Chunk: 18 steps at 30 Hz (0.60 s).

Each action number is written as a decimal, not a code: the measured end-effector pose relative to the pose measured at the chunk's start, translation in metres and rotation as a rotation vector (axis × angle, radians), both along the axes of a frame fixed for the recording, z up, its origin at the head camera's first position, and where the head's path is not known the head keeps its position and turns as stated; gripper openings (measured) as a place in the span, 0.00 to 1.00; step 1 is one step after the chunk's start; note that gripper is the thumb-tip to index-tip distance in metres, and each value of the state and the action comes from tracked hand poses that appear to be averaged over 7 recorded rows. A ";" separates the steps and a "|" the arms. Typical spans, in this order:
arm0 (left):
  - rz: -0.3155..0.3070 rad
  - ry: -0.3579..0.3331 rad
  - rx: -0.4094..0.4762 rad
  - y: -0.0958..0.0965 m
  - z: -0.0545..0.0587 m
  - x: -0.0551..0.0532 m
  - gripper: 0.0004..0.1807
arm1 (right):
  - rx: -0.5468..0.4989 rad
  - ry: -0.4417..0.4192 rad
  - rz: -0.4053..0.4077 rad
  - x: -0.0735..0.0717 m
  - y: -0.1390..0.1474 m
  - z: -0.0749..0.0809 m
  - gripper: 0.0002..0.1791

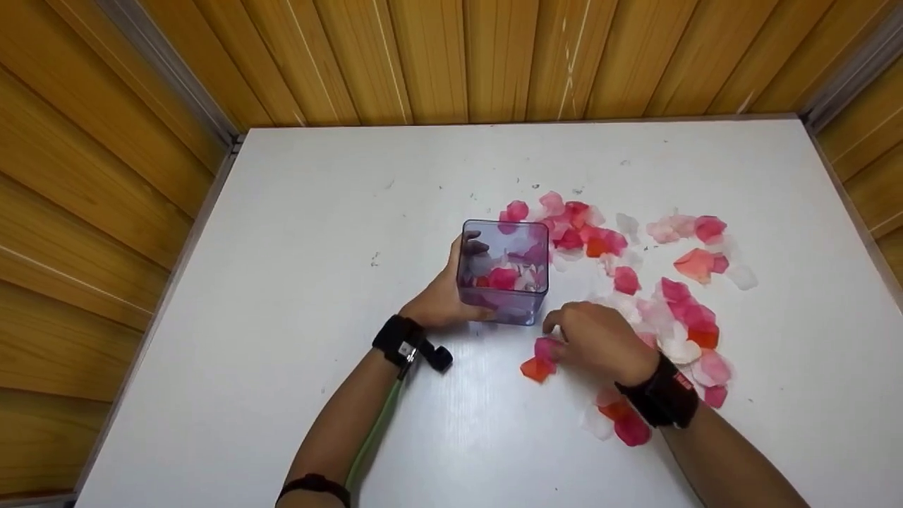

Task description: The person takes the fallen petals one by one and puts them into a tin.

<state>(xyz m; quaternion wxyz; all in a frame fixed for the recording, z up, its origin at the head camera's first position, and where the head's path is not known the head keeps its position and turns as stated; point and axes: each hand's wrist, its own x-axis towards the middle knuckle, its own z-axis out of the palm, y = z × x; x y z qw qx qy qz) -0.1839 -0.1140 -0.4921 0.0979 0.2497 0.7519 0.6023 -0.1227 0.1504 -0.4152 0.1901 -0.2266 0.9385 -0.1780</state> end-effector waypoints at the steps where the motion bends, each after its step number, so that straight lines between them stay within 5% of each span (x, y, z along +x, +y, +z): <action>1: 0.000 -0.007 0.001 -0.001 -0.001 0.001 0.65 | 0.008 0.003 0.001 0.000 -0.001 -0.006 0.11; 8: 0.008 -0.018 0.008 -0.003 -0.001 0.004 0.64 | -0.017 0.039 -0.010 -0.006 0.000 -0.014 0.03; 18: 0.017 -0.017 -0.037 0.001 0.000 0.001 0.67 | -0.232 0.080 -0.071 0.000 0.008 0.026 0.05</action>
